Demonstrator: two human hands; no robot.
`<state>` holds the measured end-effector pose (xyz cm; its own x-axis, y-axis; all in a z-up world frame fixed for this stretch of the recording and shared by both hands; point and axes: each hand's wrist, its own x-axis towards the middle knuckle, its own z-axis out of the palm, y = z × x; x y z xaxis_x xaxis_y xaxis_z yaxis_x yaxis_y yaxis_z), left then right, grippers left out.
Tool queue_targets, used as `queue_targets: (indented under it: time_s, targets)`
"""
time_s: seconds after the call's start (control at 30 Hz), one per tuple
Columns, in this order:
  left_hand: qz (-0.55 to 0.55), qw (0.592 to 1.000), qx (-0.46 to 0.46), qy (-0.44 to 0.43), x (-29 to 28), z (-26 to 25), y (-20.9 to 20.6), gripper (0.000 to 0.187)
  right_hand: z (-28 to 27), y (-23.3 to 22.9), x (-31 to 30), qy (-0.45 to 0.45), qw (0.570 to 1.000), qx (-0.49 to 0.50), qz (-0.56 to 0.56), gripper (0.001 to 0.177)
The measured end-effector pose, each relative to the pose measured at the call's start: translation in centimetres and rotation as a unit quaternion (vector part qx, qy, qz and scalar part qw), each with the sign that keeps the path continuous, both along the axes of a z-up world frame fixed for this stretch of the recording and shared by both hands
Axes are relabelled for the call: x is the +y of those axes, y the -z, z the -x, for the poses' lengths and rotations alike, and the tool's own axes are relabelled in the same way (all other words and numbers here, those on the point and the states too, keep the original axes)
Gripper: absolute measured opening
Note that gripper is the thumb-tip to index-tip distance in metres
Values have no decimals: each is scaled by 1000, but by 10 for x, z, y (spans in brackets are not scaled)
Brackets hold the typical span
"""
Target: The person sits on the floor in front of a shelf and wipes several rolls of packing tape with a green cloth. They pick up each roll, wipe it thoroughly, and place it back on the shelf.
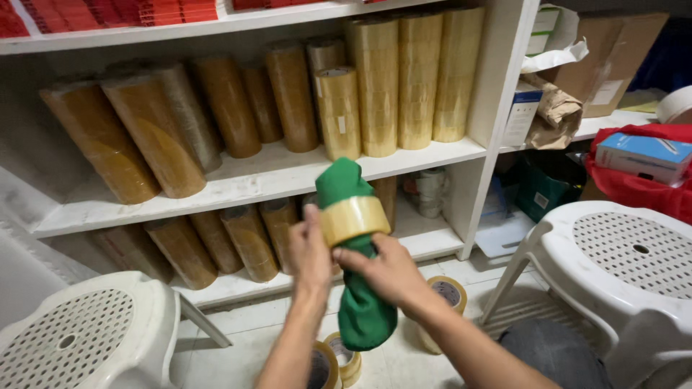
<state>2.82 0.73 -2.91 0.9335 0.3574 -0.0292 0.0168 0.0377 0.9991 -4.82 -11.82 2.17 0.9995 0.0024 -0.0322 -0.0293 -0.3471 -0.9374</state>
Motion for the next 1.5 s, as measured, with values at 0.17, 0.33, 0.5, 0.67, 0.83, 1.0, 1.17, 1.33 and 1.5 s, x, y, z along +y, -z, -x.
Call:
queue_targets:
  time_s: [0.17,0.33,0.5,0.67,0.83,1.0,1.17,1.33,1.5]
  targets:
    - [24,999,9,36,-16,64,-52,96,-10,23,2,-27,996,-15,-86,34]
    - [272,962,-4,33,-27,98,-115,90,14,-3,-7,-120,952,14,-282,34]
    - [286,955,-58,-59,-15,81,-104,94,17,-16,-30,-174,964,40,-196,28]
    - [405,896,-90,-157,7,71,-104,106,23,-32,-43,-191,971,39,-141,31]
    - [461,879,-75,-95,18,74,-91,133,2,-23,-37,-77,988,26,-129,47]
    - [452,889,-74,-12,-19,63,-77,91,-8,-21,-26,-18,989,-38,144,55]
    - [341,931,-9,126,-22,88,-94,124,-11,-18,-31,25,987,-13,156,53]
    - [262,955,-9,141,-23,73,-74,93,-27,-4,-43,62,982,-6,176,58]
    - [175,969,-36,172,-18,57,-47,76,-30,-1,-45,58,979,-4,197,57]
